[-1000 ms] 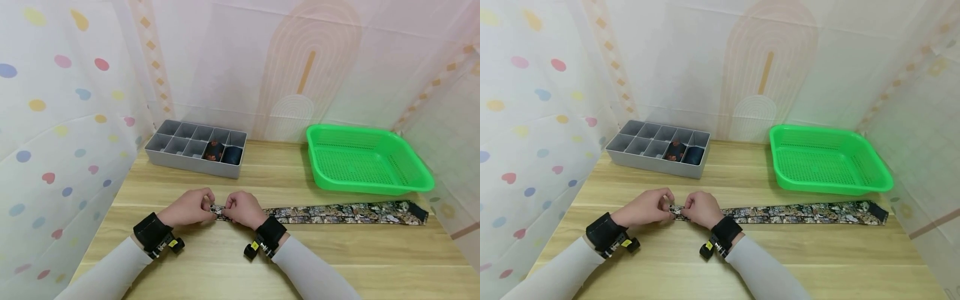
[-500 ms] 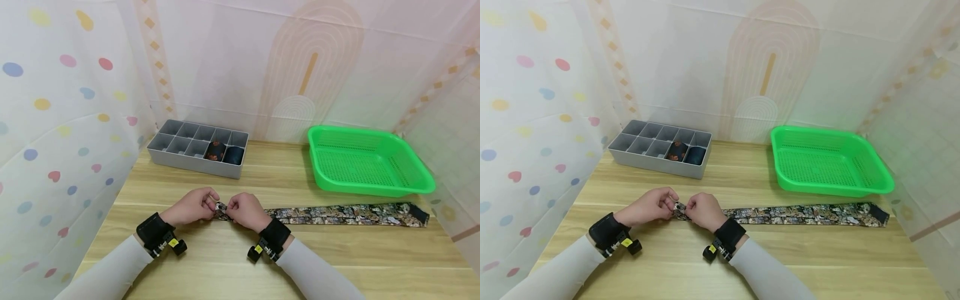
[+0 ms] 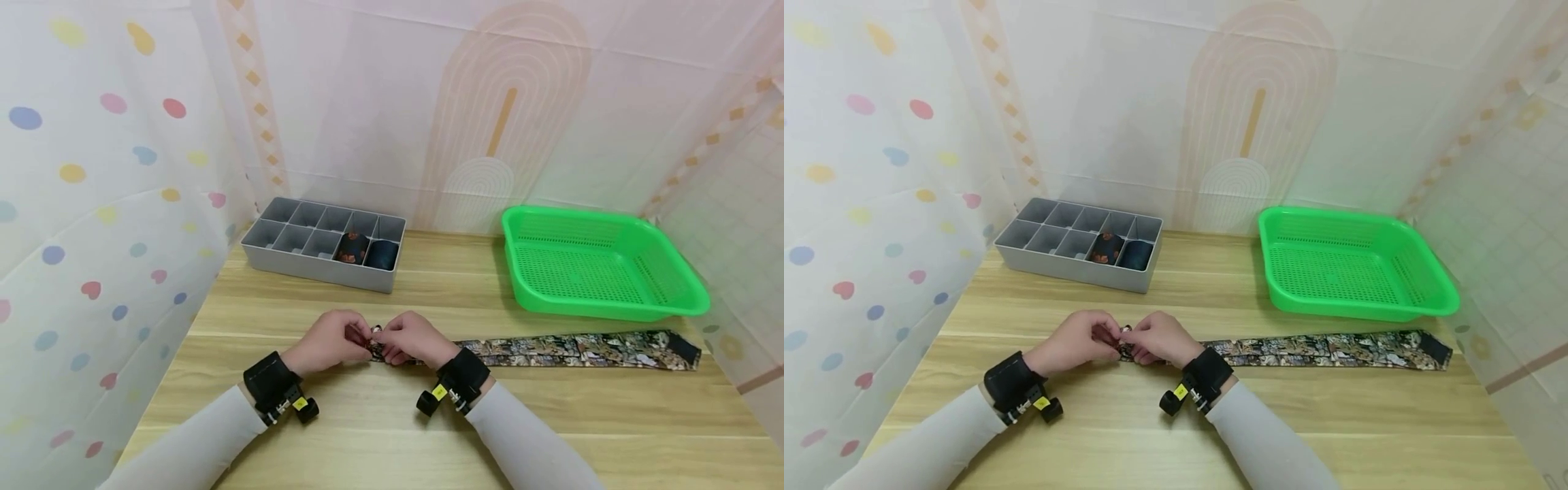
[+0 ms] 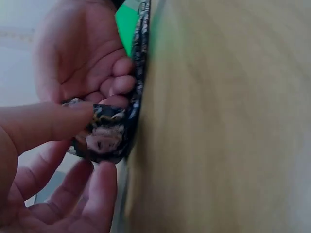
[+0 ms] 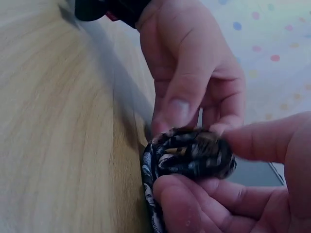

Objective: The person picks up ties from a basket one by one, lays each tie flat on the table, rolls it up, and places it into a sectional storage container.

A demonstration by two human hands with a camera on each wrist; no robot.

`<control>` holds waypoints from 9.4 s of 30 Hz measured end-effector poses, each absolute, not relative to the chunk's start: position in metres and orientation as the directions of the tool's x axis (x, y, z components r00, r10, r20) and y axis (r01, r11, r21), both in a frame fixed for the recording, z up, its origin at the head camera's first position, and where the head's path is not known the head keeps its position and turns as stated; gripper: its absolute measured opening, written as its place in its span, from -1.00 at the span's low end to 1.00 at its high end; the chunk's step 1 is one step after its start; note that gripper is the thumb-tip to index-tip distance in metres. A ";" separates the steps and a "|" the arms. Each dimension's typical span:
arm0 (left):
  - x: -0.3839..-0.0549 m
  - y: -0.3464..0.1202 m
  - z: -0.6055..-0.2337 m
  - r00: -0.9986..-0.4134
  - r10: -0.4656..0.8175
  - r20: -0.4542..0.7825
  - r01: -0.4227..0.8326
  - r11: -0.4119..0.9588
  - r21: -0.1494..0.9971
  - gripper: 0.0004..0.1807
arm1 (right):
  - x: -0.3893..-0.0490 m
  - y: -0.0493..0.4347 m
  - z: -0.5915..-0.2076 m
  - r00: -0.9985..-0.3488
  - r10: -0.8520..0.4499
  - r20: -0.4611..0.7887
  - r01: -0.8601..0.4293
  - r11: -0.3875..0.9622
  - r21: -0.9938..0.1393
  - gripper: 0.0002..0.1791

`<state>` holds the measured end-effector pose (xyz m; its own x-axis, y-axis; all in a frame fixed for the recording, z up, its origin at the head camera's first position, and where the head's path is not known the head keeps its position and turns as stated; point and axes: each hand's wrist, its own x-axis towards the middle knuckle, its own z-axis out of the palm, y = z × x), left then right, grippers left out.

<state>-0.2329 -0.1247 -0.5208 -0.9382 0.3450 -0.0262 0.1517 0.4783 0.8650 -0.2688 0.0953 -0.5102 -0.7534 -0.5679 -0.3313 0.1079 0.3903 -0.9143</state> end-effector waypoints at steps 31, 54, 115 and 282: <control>-0.237 -0.098 -0.512 -0.911 0.412 -0.001 0.308 0.682 0.664 -0.69 | -0.277 0.114 -0.509 -0.790 -0.531 -0.305 -0.040 0.543 -0.839 -0.73; -0.246 -0.104 -0.506 -0.916 0.386 -0.110 0.255 0.770 0.585 -0.61 | -0.265 0.122 -0.528 -0.863 -0.480 -0.158 -0.089 0.452 -0.887 -0.91; -0.253 -0.061 -0.511 -0.848 0.528 0.033 0.458 0.701 0.547 -0.69 | -0.275 0.156 -0.519 -0.811 -0.514 -0.280 -0.031 0.516 -0.856 -0.79; -0.268 -0.028 -0.514 -0.854 0.521 -0.013 0.433 0.723 0.538 -0.71 | -0.282 0.199 -0.522 -0.815 -0.556 -0.164 -0.121 0.441 -0.889 -0.85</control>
